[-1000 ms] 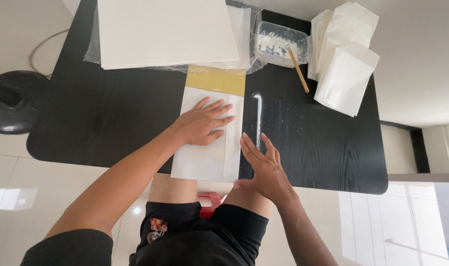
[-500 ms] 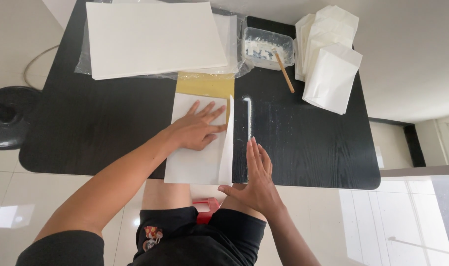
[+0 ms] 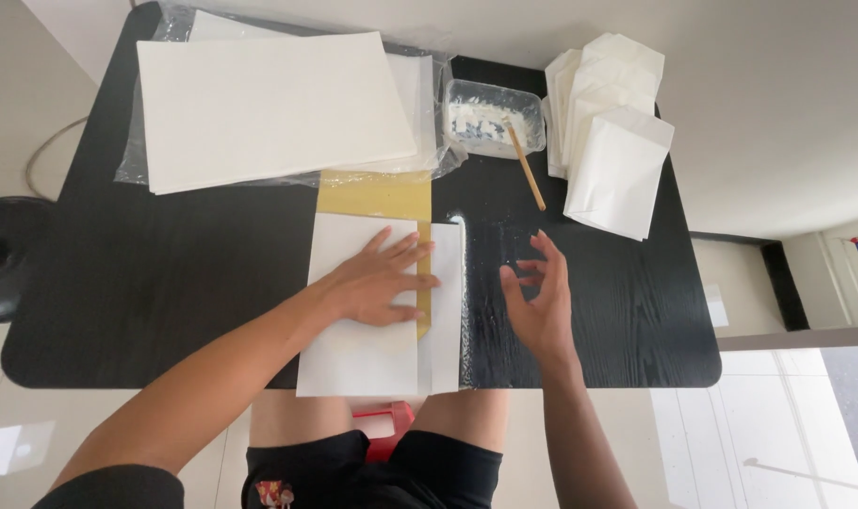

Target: The person applies a white substance to the edges and corners of paper using a brush, folds the paper, and then positions and presses a sheet of paper onto a cardboard base.

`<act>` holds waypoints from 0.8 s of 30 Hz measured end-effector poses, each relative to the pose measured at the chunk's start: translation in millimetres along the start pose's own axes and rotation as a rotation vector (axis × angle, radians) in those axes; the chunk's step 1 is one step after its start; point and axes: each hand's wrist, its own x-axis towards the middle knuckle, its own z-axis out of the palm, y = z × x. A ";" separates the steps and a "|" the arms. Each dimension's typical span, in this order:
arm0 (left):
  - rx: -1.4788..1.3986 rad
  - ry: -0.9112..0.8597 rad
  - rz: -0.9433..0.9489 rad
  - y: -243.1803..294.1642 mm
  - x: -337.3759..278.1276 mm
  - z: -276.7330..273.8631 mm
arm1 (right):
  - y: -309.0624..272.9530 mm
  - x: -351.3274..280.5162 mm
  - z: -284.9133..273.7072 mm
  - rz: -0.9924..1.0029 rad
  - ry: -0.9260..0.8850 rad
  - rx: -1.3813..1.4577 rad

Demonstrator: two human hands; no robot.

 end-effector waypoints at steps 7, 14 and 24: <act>-0.027 0.008 0.008 11.6 4.3 -10.0 | 41.0 101.7 19.0 -0.074 0.061 0.027; -0.123 -0.076 -0.003 23.8 2.4 -20.0 | 51.1 170.8 22.6 -0.179 0.176 0.065; -0.152 -0.286 -0.042 22.6 10.2 -36.0 | 29.7 209.9 -6.8 -0.226 0.107 -0.162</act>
